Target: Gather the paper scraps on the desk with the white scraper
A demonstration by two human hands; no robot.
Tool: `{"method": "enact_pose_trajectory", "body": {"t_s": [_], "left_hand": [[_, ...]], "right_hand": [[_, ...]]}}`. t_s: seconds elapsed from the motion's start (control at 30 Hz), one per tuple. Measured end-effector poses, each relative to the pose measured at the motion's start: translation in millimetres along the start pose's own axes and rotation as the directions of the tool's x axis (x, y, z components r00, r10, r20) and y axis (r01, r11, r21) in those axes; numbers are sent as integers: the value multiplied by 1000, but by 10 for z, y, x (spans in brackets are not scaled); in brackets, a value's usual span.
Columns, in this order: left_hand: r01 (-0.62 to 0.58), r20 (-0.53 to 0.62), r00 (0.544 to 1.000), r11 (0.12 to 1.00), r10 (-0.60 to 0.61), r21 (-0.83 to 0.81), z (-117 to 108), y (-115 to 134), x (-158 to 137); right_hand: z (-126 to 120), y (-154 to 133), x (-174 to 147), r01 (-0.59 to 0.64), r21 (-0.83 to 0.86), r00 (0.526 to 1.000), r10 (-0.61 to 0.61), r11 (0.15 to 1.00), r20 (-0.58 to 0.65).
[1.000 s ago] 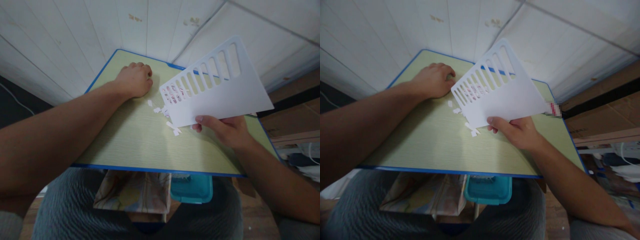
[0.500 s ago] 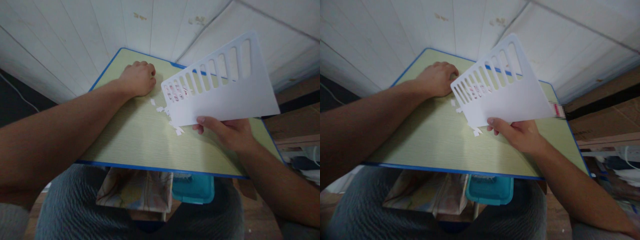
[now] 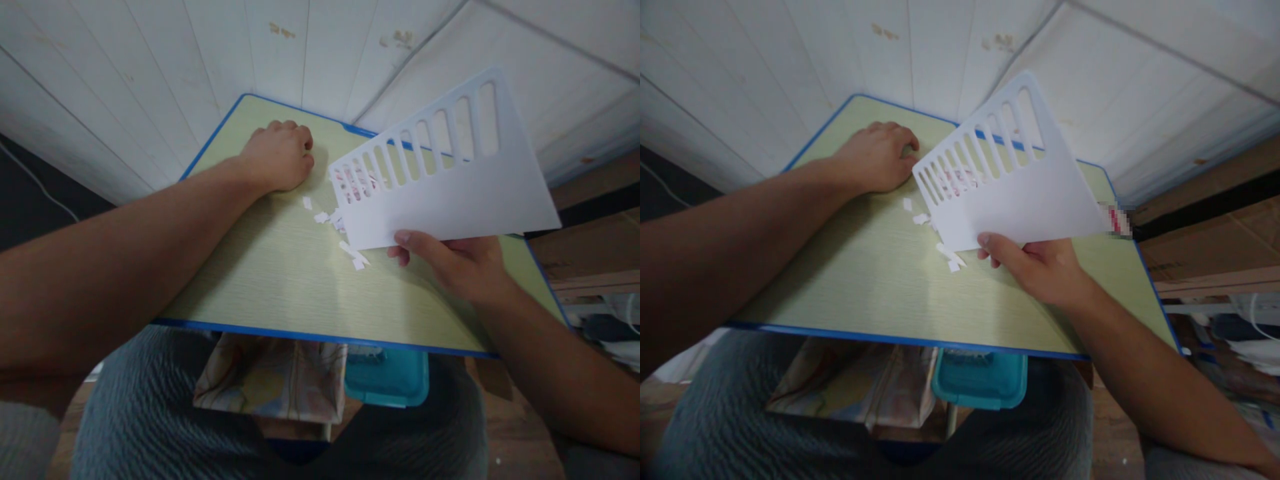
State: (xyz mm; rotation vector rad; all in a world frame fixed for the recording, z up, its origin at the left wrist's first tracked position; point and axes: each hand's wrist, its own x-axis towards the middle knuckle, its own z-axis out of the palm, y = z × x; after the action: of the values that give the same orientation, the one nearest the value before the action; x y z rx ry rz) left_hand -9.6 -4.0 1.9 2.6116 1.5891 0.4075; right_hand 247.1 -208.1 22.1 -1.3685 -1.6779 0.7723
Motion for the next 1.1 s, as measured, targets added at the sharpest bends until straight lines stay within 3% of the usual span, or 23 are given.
{"method": "enact_pose_trajectory", "body": {"t_s": [0.23, 0.53, 0.8, 1.1], "left_hand": [[-7, 1, 1000, 1000, 7, -22, -2, 10, 1], [6, 17, 1000, 1000, -6, 9, -29, 40, -16], [-1, 0, 1000, 1000, 1, -6, 18, -6, 17], [3, 8, 1000, 1000, -3, -8, -9, 22, -2]], "right_hand": [[-6, -29, -35, -18, 23, 998, 17, 1000, 57], [-14, 54, -52, -13, -31, 1000, 12, 999, -19], [-16, -27, -50, -13, 8, 992, 12, 1000, 126], [8, -68, -78, 215, -55, 949, -195, 975, 247]]}}
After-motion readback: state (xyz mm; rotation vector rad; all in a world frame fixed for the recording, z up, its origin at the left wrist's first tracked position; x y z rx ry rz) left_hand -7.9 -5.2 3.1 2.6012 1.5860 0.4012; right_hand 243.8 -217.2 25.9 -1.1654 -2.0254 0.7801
